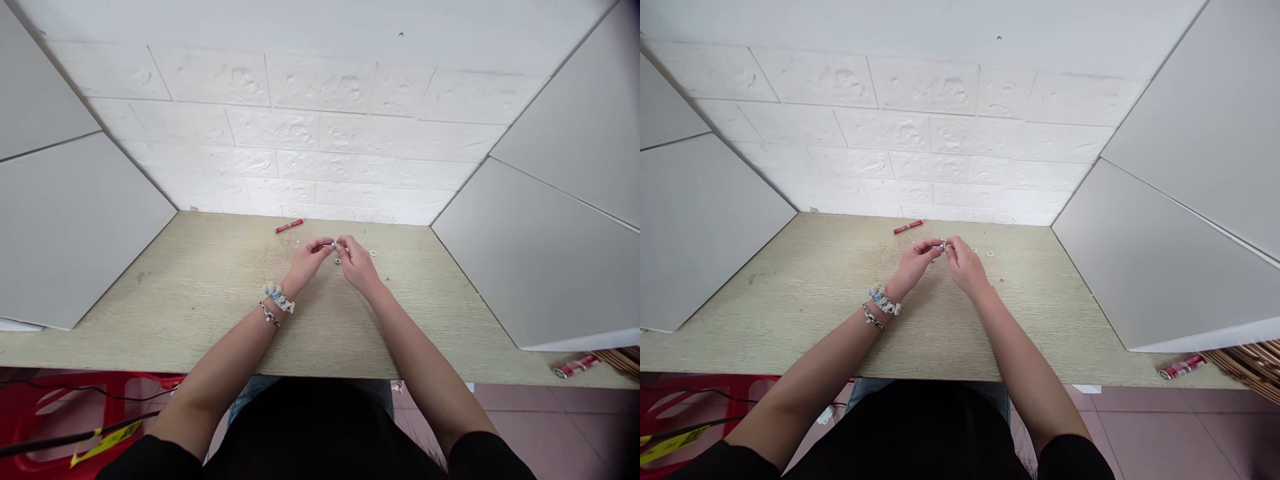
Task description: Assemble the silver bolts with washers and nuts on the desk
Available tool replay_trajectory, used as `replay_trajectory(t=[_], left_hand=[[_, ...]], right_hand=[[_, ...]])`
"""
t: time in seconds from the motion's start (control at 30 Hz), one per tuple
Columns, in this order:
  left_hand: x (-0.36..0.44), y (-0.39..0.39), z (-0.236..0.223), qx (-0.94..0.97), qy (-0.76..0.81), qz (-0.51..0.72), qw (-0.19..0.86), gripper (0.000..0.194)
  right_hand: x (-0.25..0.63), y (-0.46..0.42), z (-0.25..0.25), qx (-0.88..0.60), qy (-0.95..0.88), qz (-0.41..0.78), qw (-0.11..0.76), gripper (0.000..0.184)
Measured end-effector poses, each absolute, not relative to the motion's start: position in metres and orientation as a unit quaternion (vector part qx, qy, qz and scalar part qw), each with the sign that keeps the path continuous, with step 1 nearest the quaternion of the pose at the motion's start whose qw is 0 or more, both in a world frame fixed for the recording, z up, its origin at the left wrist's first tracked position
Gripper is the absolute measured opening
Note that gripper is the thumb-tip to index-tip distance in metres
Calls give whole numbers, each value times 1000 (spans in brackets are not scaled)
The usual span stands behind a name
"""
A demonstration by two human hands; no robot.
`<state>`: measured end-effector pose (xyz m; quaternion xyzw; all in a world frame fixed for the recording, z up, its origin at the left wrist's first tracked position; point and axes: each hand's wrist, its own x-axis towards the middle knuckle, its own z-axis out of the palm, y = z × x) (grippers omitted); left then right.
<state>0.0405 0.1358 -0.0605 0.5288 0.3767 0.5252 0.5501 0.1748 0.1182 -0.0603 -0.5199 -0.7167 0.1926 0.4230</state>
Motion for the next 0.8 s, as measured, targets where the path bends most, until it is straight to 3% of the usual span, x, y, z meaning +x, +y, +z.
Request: replay_trajectory(t=[0.8], left_hand=[[43, 136, -62, 519, 364, 525, 567, 23]], right_hand=[[175, 118, -64, -520, -708, 226, 421, 24]])
